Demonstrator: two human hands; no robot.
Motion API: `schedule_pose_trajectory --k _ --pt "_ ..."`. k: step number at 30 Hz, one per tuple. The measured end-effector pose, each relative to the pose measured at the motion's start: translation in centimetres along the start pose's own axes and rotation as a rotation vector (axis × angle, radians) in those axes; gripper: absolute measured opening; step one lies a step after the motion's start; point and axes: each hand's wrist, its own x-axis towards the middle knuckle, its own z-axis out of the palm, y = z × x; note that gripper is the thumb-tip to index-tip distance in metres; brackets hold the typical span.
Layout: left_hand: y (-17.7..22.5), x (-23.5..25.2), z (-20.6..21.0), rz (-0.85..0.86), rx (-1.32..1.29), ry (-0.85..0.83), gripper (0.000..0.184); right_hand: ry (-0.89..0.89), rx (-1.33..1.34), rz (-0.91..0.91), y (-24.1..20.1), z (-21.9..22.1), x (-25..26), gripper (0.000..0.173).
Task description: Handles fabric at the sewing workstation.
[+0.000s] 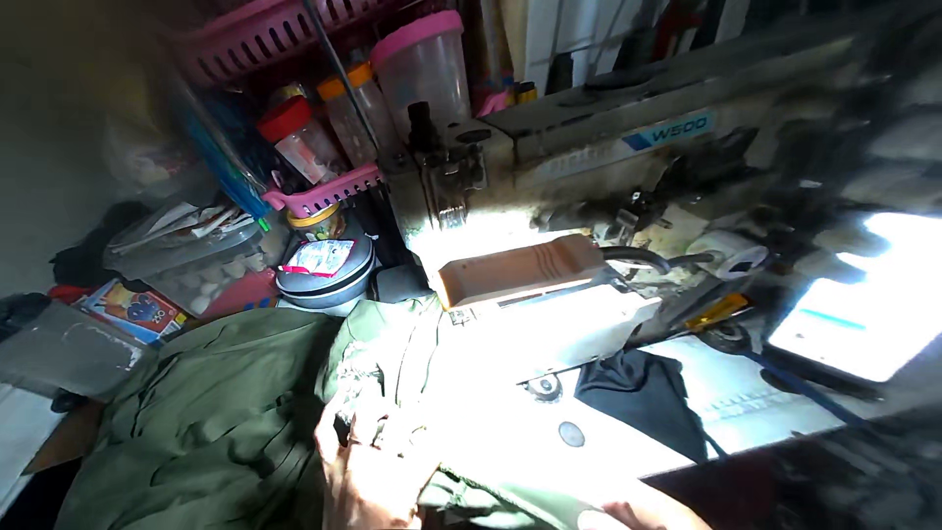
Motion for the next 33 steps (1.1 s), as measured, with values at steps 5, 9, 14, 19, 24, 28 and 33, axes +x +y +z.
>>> schedule_pose_trajectory --k 5,9,14,19,24,28,33 --pt "-1.9 1.7 1.1 0.039 0.063 0.081 0.021 0.055 -0.076 0.151 0.4 1.1 2.3 0.017" --pt "-3.0 2.3 1.2 0.123 -0.080 0.079 0.024 0.031 -0.103 0.182 0.9 1.3 4.0 0.020" --pt "-2.9 2.6 0.6 0.127 0.085 0.061 0.028 0.020 -0.117 0.161 0.5 1.2 4.1 0.021" --pt "-3.2 3.3 0.8 0.092 0.139 0.040 0.032 0.031 -0.091 0.192 1.4 1.6 4.8 0.019" --pt "-4.2 4.9 1.2 0.054 0.245 -0.068 0.041 0.069 -0.103 0.144 2.9 2.2 6.5 0.023" --pt "-5.4 7.1 -0.3 0.094 0.232 -0.279 0.031 0.061 -0.070 0.106 3.2 2.5 8.8 0.023" --pt "-6.2 10.8 -6.7 0.171 -0.046 -0.347 0.033 -0.013 -0.056 0.096 2.8 1.6 11.7 0.022"
